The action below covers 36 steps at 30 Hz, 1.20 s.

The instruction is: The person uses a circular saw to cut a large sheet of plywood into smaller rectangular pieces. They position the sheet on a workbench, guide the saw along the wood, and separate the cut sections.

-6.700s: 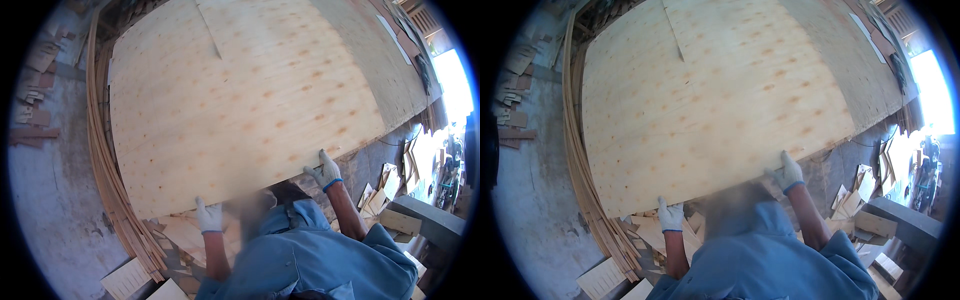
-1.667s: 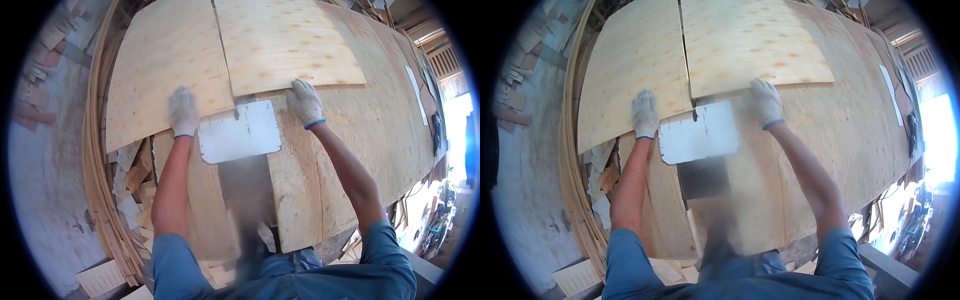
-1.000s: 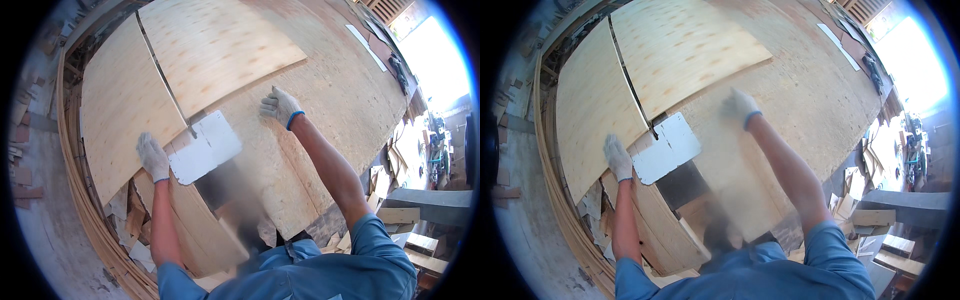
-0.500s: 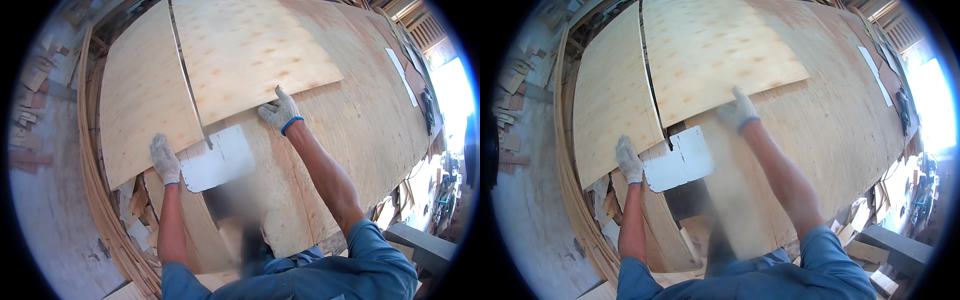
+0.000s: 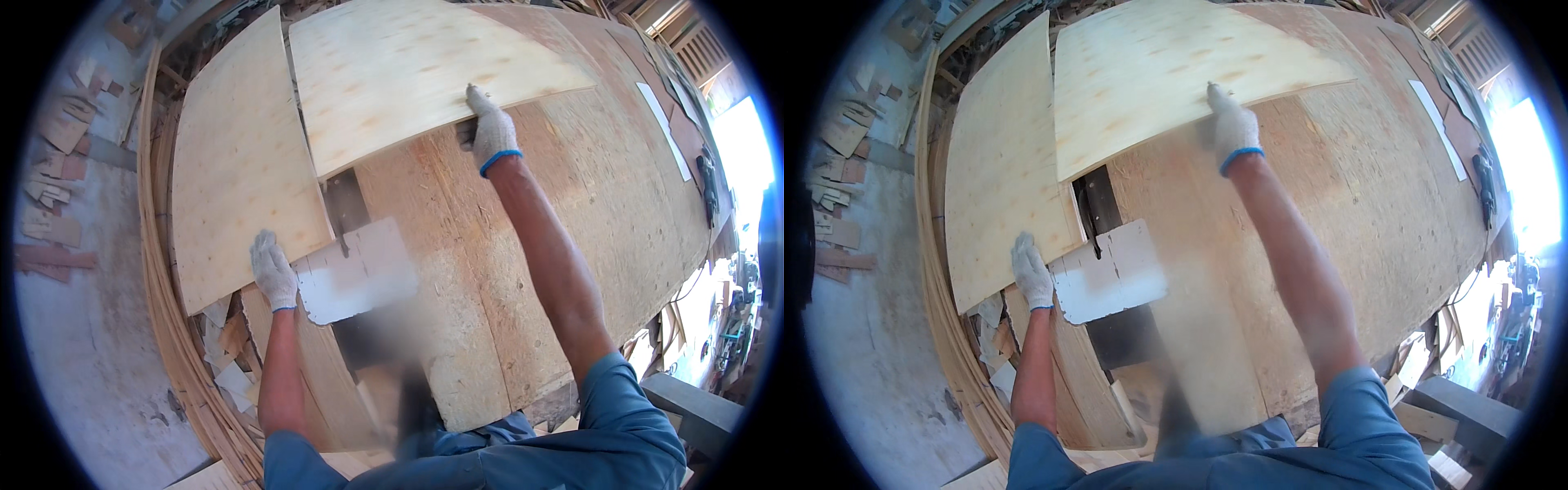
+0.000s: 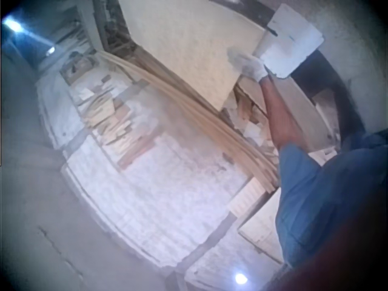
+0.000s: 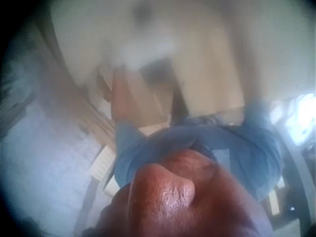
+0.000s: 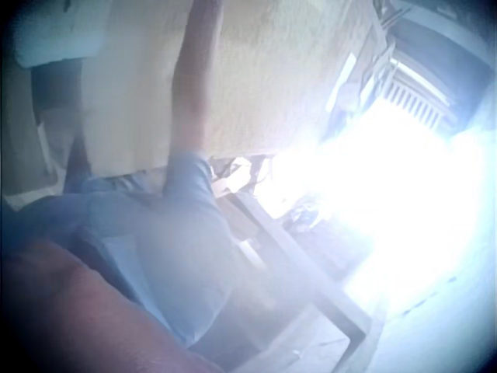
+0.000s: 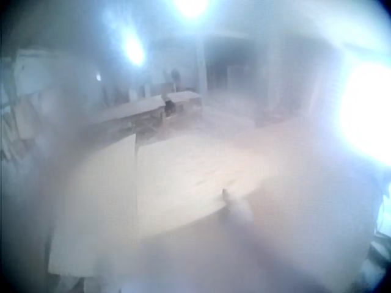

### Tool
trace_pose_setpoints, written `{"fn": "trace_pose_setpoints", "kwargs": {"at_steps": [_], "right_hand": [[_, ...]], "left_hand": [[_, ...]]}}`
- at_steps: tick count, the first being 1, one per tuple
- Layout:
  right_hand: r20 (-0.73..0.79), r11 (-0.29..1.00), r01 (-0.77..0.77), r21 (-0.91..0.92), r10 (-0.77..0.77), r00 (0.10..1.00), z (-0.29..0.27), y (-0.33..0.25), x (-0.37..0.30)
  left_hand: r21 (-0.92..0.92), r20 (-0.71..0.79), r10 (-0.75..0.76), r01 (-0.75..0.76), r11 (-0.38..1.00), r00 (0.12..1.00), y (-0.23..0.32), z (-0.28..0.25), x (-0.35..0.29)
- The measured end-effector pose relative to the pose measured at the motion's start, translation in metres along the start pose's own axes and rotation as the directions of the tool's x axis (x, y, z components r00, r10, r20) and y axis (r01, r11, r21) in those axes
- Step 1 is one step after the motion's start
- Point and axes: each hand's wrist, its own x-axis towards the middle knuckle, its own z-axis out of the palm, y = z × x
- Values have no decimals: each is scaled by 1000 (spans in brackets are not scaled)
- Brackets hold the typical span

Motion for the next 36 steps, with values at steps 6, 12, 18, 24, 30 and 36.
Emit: {"fn": "trace_pose_setpoints", "kwargs": {"at_steps": [6,12,18,24,30,36], "right_hand": [[43,997,-73,40,71,997,-58,-17,19],[58,994,-82,76,78,995,-97,-27,-11],[78,982,-33,187,19,997,-199,-30,-59],[-56,983,8,185,2,998,-330,-28,-178],[-263,999,-12,39,21,965,-462,-3,-370],[-703,988,-155,-28,91,705,-574,102,-584]], "left_hand": [[-44,-23,7,-8,999,1000,3,2,1],[-46,-25,36,-37,998,999,-3,1,-3],[-30,-8,21,-21,999,1000,-3,2,-5],[-8,-34,89,-90,996,995,-8,4,-8],[-33,-35,100,-101,994,994,-14,4,-10],[-59,62,14,-11,998,998,-27,15,-7]]}}
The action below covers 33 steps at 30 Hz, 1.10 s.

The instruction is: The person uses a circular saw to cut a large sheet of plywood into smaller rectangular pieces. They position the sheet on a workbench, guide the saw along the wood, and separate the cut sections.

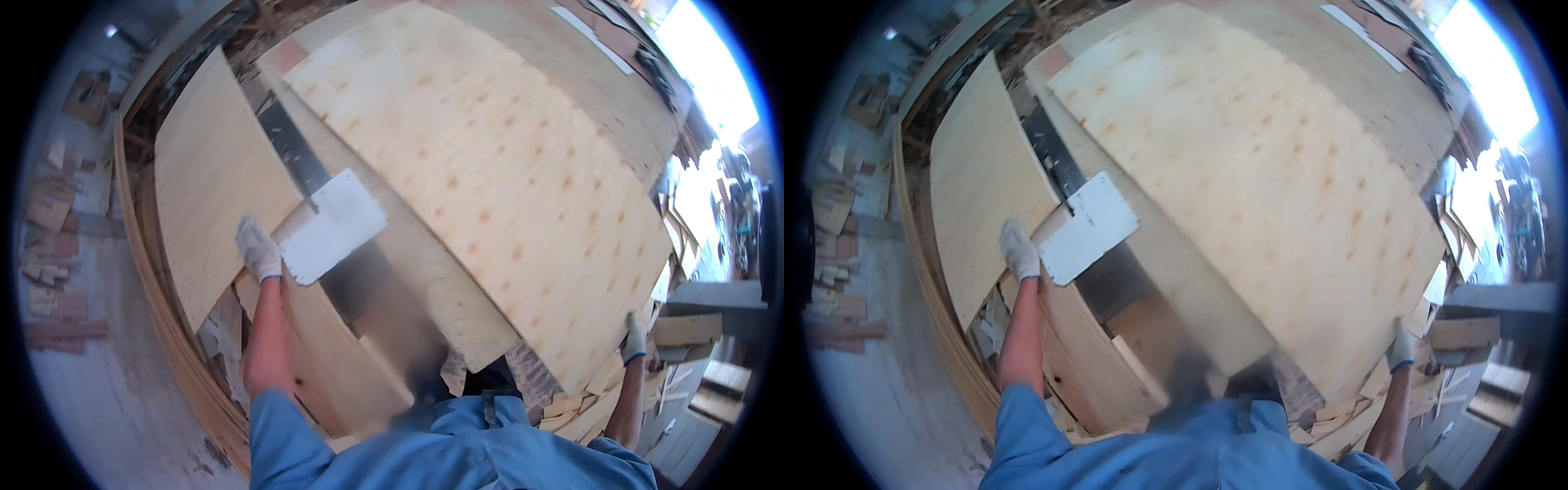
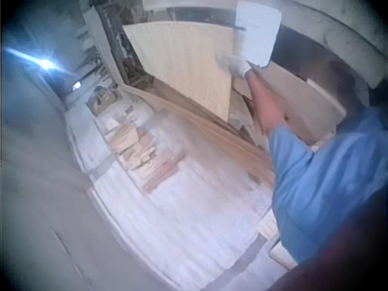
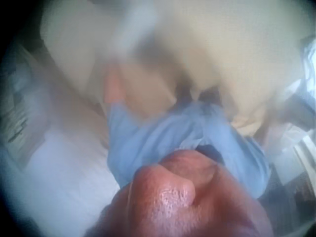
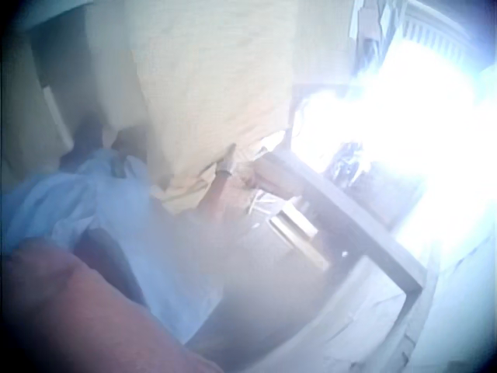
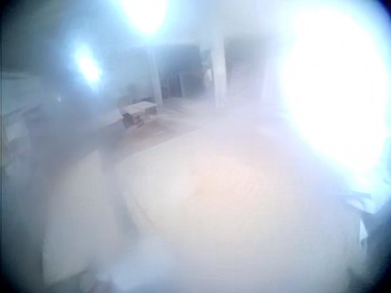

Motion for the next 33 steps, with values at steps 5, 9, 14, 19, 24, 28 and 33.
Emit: {"fn": "trace_pose_setpoints", "kwargs": {"at_steps": [5,9,14,19,24,28,33], "right_hand": [[-487,985,1,-174,-87,869,-44,72,-71],[-607,993,-65,-94,-6,795,15,53,-101],[-643,975,221,20,-156,749,5,91,-91],[-549,981,36,191,76,832,-13,131,-98],[-450,838,184,514,81,889,18,176,-130],[-386,693,188,696,141,912,73,188,-168],[-395,604,193,774,221,892,75,216,-197]], "left_hand": [[52,95,-35,30,998,995,8,4,0],[147,131,-14,-6,989,991,-27,4,0],[30,125,-147,144,989,981,13,-1,1],[4,157,-135,136,991,978,13,-9,1],[-7,153,-135,137,990,979,18,-8,-1],[9,149,-118,118,993,982,-5,0,4],[6,153,-99,100,995,983,-17,5,8]]}}
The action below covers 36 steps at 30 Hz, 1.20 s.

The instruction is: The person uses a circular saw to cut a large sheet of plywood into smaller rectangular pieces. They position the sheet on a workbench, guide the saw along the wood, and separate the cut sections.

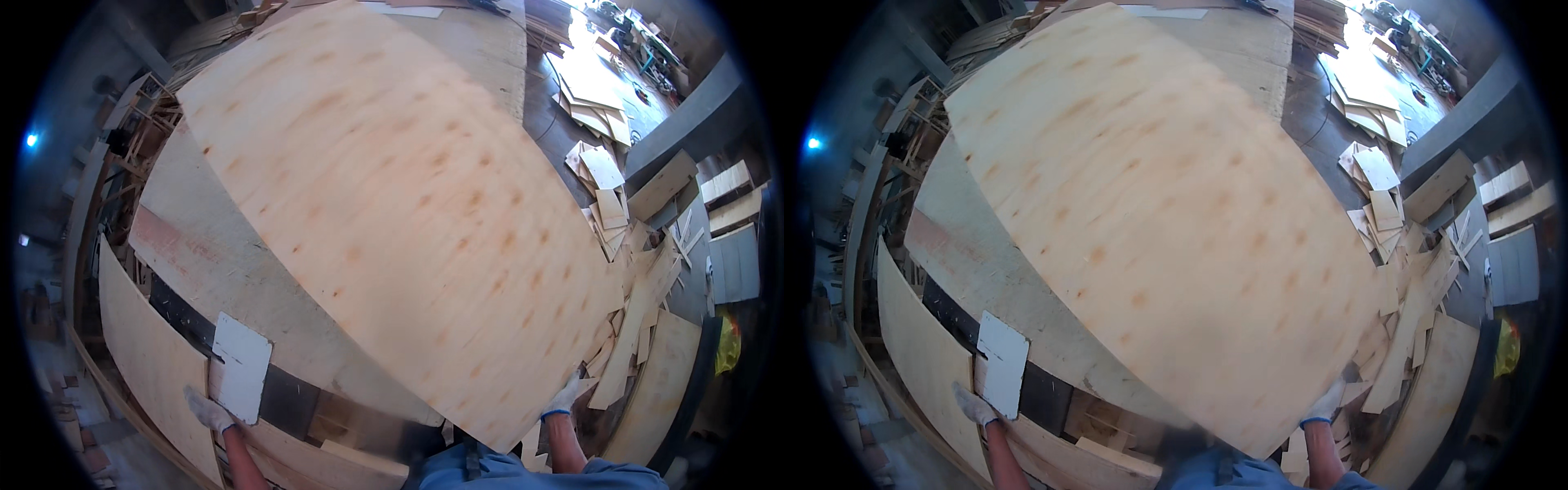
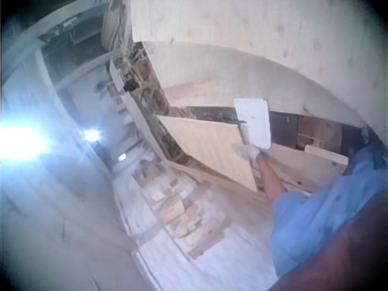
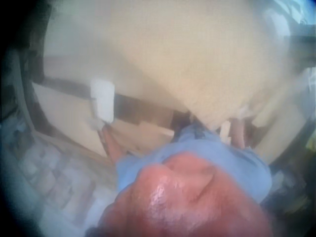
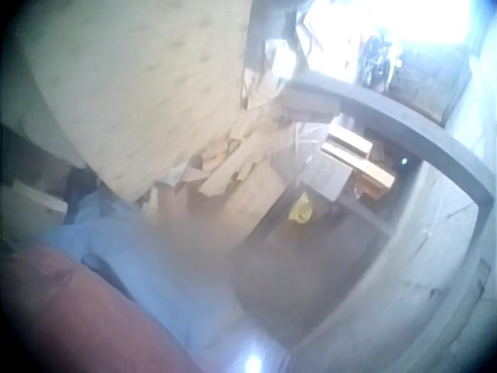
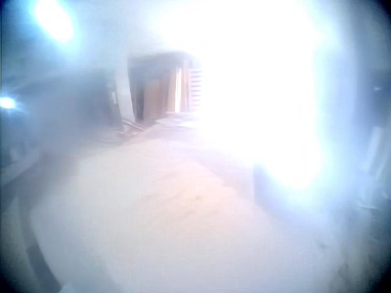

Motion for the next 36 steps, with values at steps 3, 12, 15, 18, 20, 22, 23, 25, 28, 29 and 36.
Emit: {"fn": "trace_pose_setpoints", "kwargs": {"at_steps": [3,12,15,18,20,22,23,25,28,29,36], "right_hand": [[-116,1000,14,5,-13,993,22,-11,-49],[-125,975,56,-217,-84,989,23,-70,-70],[-61,973,83,-215,-98,993,61,-111,-62],[149,868,304,-393,-267,952,102,-184,-13],[283,694,562,-451,-486,827,191,-229,2],[405,465,709,-530,-596,693,269,-260,19],[463,355,735,-578,-599,653,295,-267,35],[569,100,760,-642,-603,560,337,-262,59],[727,-252,735,-630,-525,443,368,-210,60],[790,-301,760,-576,-444,422,369,-179,55],[810,123,992,40,577,-104,370,134,-178]], "left_hand": [[16,-3,-15,16,1000,1000,11,-4,-5],[72,-6,8,-7,997,1000,-22,9,5],[74,1,23,-23,997,1000,-9,11,2],[192,-5,34,-32,981,999,-28,15,0],[582,69,272,-260,771,960,-69,28,-5],[521,130,165,-209,828,978,-56,39,1],[495,156,118,-181,850,981,-44,41,4],[293,16,182,-178,939,983,-28,52,7],[-3,-54,118,-118,993,992,22,44,2],[0,-109,114,-115,993,988,21,39,-1],[-19,-220,165,-173,985,962,21,29,-2]]}}
